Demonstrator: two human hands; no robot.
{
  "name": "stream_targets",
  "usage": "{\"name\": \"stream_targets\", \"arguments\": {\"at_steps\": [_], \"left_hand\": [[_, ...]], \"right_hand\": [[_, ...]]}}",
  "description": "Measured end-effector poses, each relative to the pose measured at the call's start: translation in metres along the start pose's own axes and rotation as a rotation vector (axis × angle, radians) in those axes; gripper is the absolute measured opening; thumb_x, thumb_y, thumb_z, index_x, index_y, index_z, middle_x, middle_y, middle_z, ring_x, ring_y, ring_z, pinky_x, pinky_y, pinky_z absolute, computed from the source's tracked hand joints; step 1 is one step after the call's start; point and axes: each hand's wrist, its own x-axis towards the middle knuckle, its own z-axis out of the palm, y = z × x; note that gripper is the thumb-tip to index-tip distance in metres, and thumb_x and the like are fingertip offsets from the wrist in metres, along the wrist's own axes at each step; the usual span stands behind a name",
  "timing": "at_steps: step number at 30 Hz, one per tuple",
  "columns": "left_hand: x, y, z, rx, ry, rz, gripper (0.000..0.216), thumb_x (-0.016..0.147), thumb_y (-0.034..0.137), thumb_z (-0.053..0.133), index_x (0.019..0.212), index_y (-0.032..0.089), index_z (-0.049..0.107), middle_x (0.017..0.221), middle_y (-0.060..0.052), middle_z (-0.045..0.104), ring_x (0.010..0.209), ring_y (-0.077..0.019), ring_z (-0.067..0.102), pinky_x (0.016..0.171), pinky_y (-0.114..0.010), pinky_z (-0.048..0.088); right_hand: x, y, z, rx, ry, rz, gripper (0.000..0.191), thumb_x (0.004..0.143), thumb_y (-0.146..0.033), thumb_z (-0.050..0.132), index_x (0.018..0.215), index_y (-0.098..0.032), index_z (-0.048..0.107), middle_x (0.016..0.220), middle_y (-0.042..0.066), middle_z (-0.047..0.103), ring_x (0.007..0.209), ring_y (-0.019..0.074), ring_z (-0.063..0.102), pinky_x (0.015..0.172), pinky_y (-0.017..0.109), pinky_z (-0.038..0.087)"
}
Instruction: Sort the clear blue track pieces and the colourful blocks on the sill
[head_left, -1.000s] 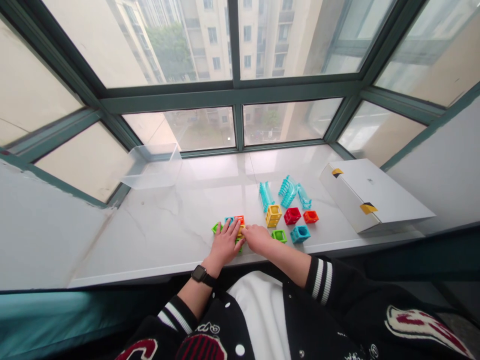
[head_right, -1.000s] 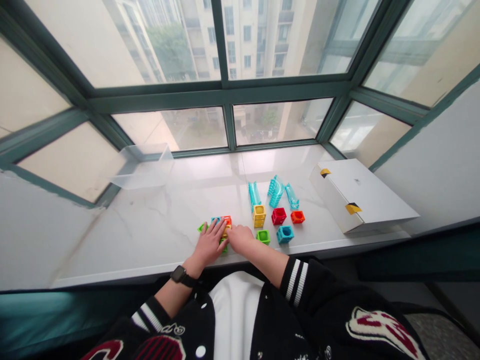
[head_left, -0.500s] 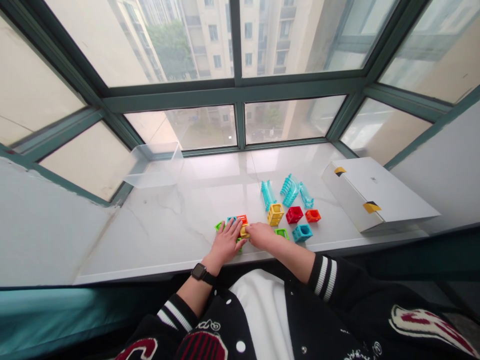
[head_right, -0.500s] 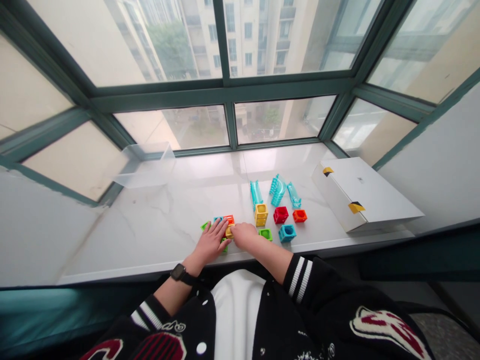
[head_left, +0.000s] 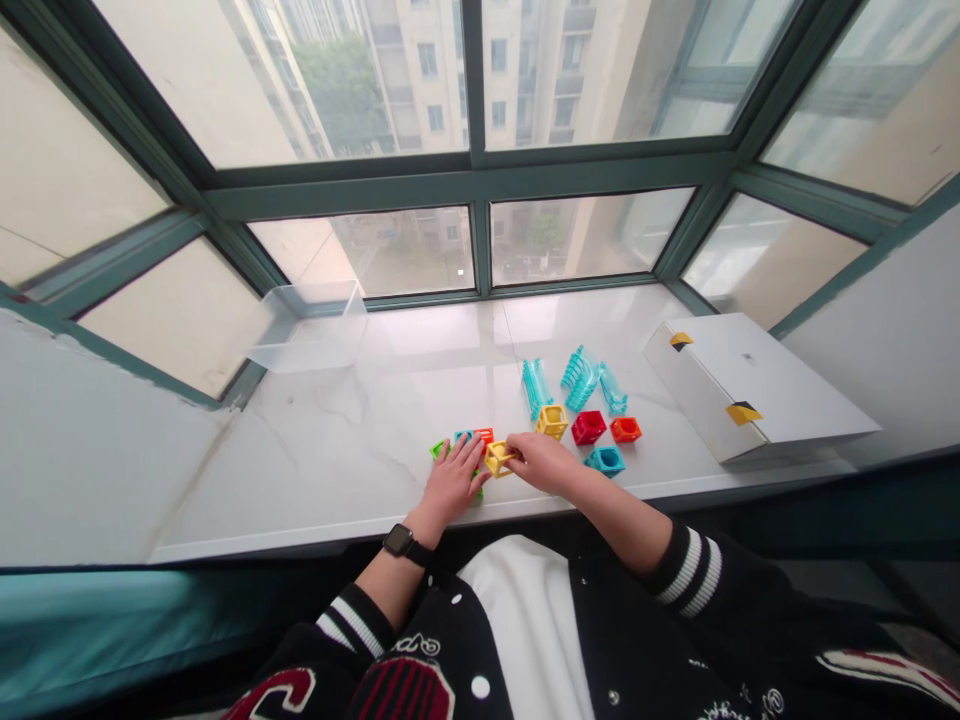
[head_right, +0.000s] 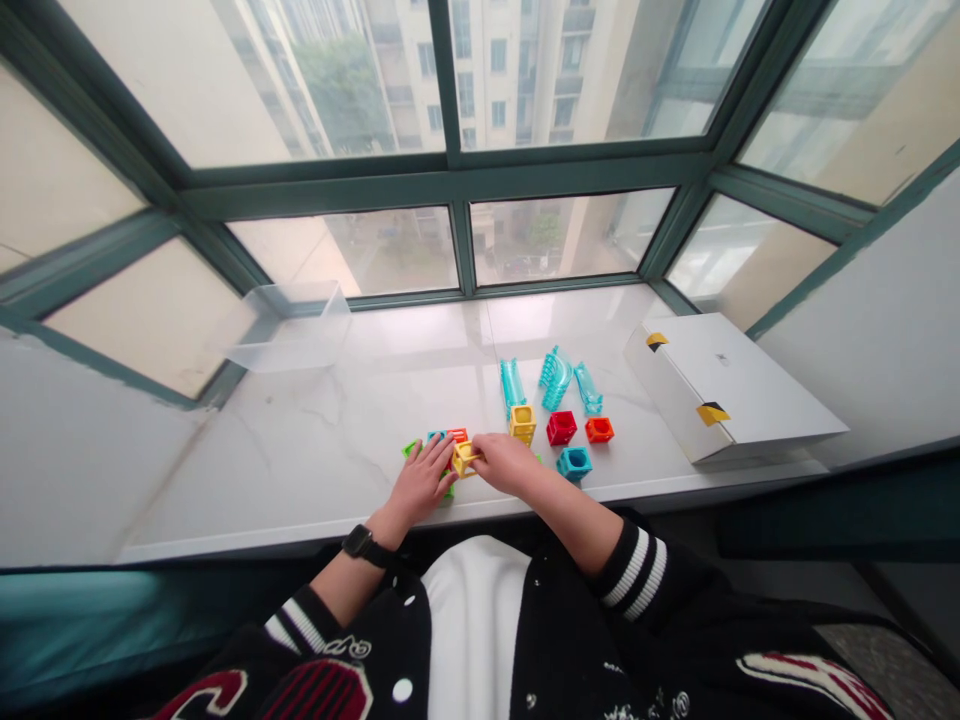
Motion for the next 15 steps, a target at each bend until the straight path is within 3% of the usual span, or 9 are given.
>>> {"name": "stream_targets", "arguments": {"at_steps": [4, 6, 9, 12, 15], "left_hand": [[0.000, 0.006, -0.014, -0.141, 0.073, -0.007, 0.057, 0.108, 0.044, 0.043, 0.161, 0.023, 0.043, 0.164, -0.013, 0.049, 0.157, -0.0321, 0.037, 0.130, -0.062, 0.022], [0.001, 0.015, -0.029, -0.268, 0.142, -0.012, 0.057, 0.108, 0.045, 0.045, 0.161, 0.024, 0.043, 0.163, -0.013, 0.050, 0.155, -0.0310, 0.040, 0.130, -0.060, 0.023], [0.003, 0.037, -0.053, -0.514, 0.238, -0.001, 0.063, 0.104, 0.048, 0.056, 0.161, 0.025, 0.040, 0.160, -0.014, 0.051, 0.150, -0.0300, 0.047, 0.125, -0.053, 0.037], [0.005, 0.059, -0.071, -0.694, 0.309, 0.027, 0.070, 0.097, 0.045, 0.069, 0.158, 0.026, 0.041, 0.154, -0.014, 0.056, 0.144, -0.0300, 0.054, 0.120, -0.049, 0.046], [0.005, 0.072, -0.075, -0.786, 0.371, -0.015, 0.064, 0.096, 0.039, 0.072, 0.153, 0.026, 0.046, 0.147, -0.013, 0.062, 0.134, -0.0288, 0.062, 0.115, -0.047, 0.050]], "right_hand": [[-0.015, 0.010, -0.011, 0.379, 0.134, 0.000, 0.015, 0.096, -0.035, 0.066, 0.090, -0.022, 0.064, 0.084, 0.002, 0.071, 0.077, 0.0172, 0.064, 0.070, 0.028, 0.044], [-0.021, 0.015, -0.013, 0.660, 0.115, -0.025, 0.029, 0.096, -0.050, 0.066, 0.091, -0.022, 0.062, 0.083, 0.001, 0.071, 0.076, 0.0170, 0.064, 0.070, 0.029, 0.048], [-0.027, 0.017, -0.010, 0.991, 0.065, -0.045, 0.045, 0.089, -0.065, 0.072, 0.093, -0.022, 0.061, 0.087, 0.003, 0.071, 0.078, 0.0173, 0.066, 0.073, 0.031, 0.053], [-0.029, 0.015, -0.003, 1.100, 0.071, -0.048, 0.050, 0.083, -0.066, 0.079, 0.091, -0.021, 0.060, 0.084, 0.001, 0.069, 0.077, 0.0166, 0.065, 0.074, 0.031, 0.053], [-0.032, 0.013, 0.003, 1.091, 0.087, -0.052, 0.049, 0.085, -0.066, 0.078, 0.090, -0.021, 0.060, 0.080, -0.001, 0.065, 0.075, 0.0157, 0.062, 0.073, 0.031, 0.051]]}}
